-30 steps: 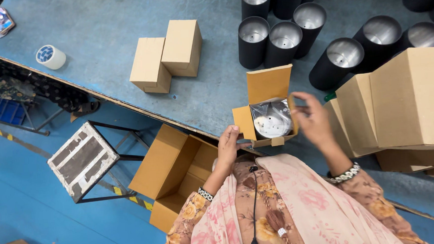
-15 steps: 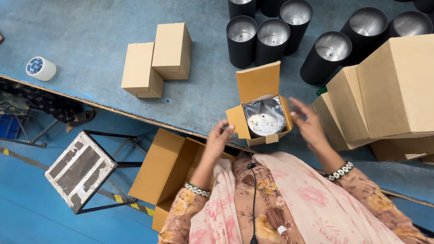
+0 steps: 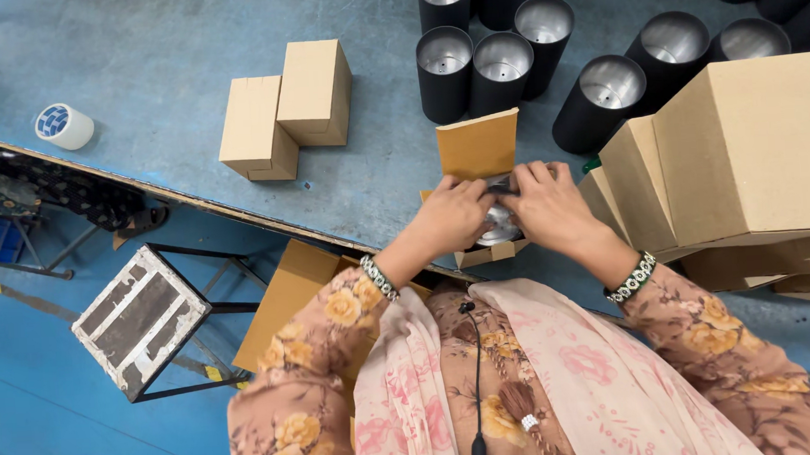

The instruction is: The person places black cylindrical light fixtures into plastic sleeves, puts them into cardboard boxes, and folds the box flaps closed.

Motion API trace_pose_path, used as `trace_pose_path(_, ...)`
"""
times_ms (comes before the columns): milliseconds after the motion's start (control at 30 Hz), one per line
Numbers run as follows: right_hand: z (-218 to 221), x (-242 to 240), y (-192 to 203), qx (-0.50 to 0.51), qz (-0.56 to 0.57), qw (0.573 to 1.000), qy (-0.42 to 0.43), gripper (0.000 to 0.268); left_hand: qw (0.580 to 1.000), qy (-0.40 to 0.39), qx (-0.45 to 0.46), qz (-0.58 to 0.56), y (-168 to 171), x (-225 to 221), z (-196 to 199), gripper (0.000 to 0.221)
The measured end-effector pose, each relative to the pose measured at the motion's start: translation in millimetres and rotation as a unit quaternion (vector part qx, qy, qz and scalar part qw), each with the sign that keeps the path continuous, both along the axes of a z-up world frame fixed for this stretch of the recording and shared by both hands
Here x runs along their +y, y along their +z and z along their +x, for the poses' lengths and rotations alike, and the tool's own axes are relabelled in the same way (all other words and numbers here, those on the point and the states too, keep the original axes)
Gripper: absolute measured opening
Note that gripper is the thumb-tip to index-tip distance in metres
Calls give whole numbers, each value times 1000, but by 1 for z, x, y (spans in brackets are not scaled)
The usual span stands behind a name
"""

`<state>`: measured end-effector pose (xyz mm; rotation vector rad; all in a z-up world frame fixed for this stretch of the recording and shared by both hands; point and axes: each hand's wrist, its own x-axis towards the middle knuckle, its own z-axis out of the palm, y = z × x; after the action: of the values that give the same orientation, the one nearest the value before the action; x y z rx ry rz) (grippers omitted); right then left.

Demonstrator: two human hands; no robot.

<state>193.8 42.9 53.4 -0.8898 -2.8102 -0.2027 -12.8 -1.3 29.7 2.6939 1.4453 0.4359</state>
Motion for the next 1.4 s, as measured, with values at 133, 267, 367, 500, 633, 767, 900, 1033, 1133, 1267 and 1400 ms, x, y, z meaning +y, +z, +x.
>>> trace_pose_path(133,-7,4,-5,-40,-29,998,-35,15,988,-37,140,-60,-12,14,2,32)
trace_pose_path(267,-1,12,-16,38,-19,999,-27,11,955,-49,222,-190,5,17,4,33)
trace_pose_path(367,21,22,-16,168,-83,980,-60,8,963,-68,159,-206,27,19,-9,24)
trace_pose_path(500,45,12,-5,395,-272,859,-177,18,966,-95,-55,-236,48,4,-32,25)
trace_pose_path(633,29,-12,3,307,-256,915,48,31,953,-168,-169,-188,45,-17,-39,26)
trace_pose_path(767,7,-12,19,80,-169,973,135,26,958,-175,-139,-179,44,-22,-36,26)
trace_pose_path(900,26,-10,36,46,-97,987,123,15,968,-94,-140,-184,51,-19,-31,32)
trace_pose_path(1033,49,-31,30,89,-91,987,97,7,986,16,-60,-157,39,-4,-4,20)
trace_pose_path(1133,56,-48,15,153,-70,983,72,9,987,-2,87,-138,25,7,37,18)
trace_pose_path(1267,60,-68,-11,251,-60,966,32,16,963,49,111,-241,11,21,76,34)
trace_pose_path(1400,67,-65,-28,381,-111,916,-56,59,948,58,111,-293,-8,45,77,35)
